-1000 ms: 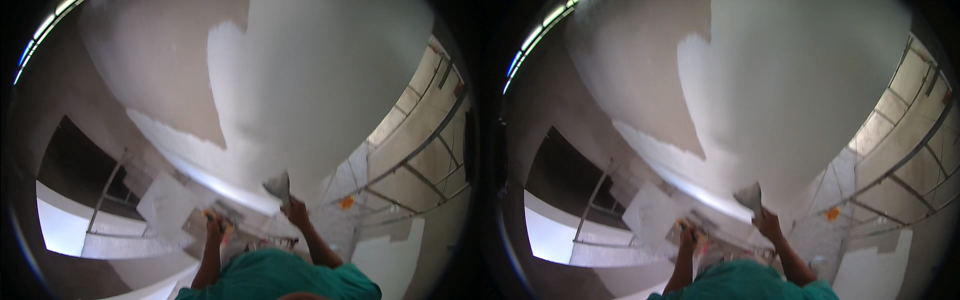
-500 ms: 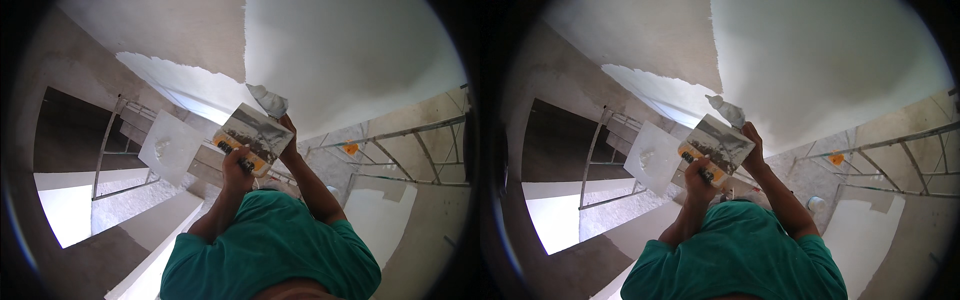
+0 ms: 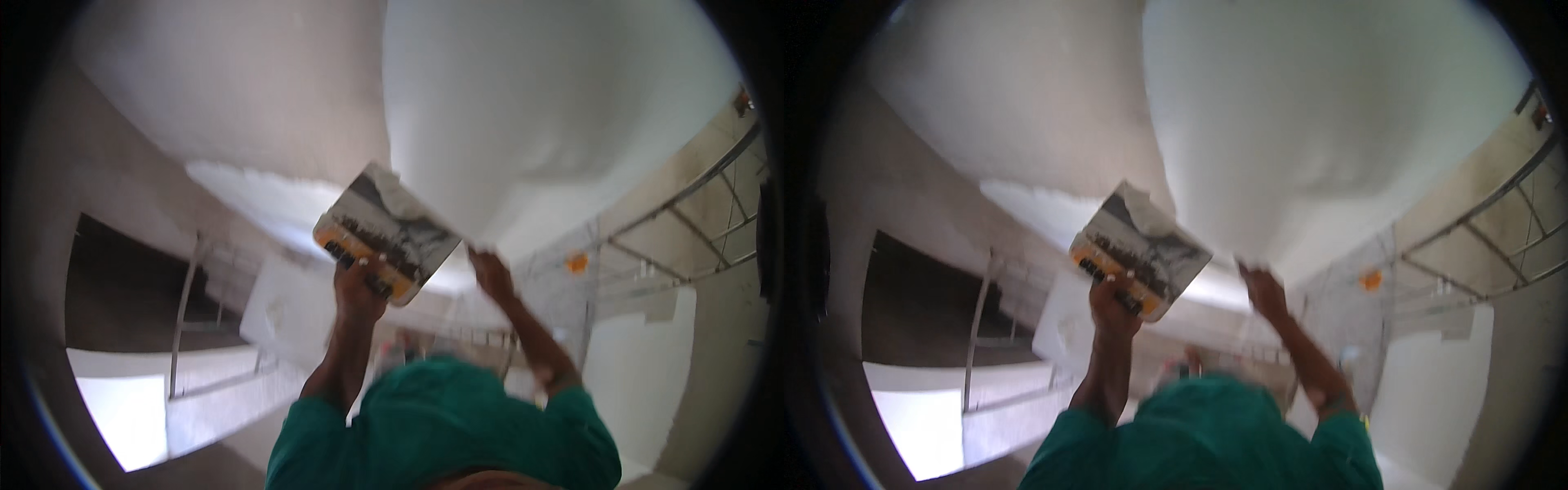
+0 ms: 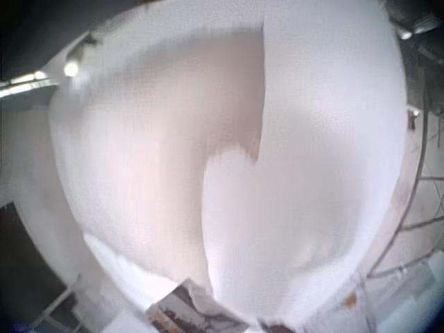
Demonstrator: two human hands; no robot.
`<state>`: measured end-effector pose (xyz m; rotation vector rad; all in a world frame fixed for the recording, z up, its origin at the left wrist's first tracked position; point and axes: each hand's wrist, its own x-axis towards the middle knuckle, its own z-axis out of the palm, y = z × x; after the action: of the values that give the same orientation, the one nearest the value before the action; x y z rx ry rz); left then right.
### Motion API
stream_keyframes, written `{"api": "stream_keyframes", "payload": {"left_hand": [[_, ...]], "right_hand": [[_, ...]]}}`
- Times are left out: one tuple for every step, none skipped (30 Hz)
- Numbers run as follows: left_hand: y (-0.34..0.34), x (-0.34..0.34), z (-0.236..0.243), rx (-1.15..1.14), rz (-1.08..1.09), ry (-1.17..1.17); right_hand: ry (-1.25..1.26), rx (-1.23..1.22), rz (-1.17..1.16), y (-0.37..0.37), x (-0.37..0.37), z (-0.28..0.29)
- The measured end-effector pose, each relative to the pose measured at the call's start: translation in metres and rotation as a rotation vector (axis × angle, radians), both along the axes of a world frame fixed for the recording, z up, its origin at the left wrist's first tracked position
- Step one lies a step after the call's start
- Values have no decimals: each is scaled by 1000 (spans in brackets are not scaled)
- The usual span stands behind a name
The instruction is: The person applies white plaster to a ceiling using a trowel and hawk. They repeatedly scoop plaster from the hawk and spread it across the ceiling surface in smooth strokes, working on a large area while standing on scaffolding.
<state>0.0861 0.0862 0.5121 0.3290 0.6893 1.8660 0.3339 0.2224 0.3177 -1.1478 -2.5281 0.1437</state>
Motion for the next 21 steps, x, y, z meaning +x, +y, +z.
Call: {"api": "stream_keyframes", "payload": {"left_hand": [[19,-9,26,48,47,105],[33,-25,42,135,90,223],[44,-42,54,185,135,331],[62,-54,78,185,211,441],[83,-57,125,258,268,607],[104,-62,171,328,343,765],[126,-66,217,398,429,903],[141,-73,268,458,554,1214],[158,-74,316,429,795,1598],[173,-63,356,602,1018,1740],[190,-45,385,574,1093,1845],[201,-51,410,658,1233,1964],[214,-51,428,765,1379,2055],[227,-47,445,706,1383,2102],[240,-45,458,638,1375,2155],[249,-42,467,570,1369,2211],[257,-40,471,540,1441,2213],[278,-33,465,526,1500,2211],[288,-32,457,491,1569,2218],[297,-35,439,610,1822,2224],[305,-36,413,564,1719,2266]], "right_hand": [[145,0,-46,-12,17,-20],[227,-90,-75,-19,27,-50],[202,-203,-119,-36,32,-46],[254,-207,-164,-49,43,-59],[223,-226,-211,-48,54,-57],[205,-260,-261,-53,63,-53],[185,-307,-314,-60,73,-54],[215,-320,-344,-64,79,-52],[242,-340,-387,-67,92,-52],[259,-372,-425,-75,103,-48],[271,-407,-477,-83,116,-45],[273,-458,-493,-92,115,-45],[258,-433,-516,-99,123,-51],[253,-394,-548,-103,132,-60],[243,-365,-579,-110,140,-67],[217,-302,-535,-114,148,-75],[242,-320,-592,-116,154,-84],[272,-343,-664,-123,157,-89],[298,-368,-716,-129,153,-80],[327,-462,-747,-131,145,-70],[325,-446,-774,-140,149,-67]]}}
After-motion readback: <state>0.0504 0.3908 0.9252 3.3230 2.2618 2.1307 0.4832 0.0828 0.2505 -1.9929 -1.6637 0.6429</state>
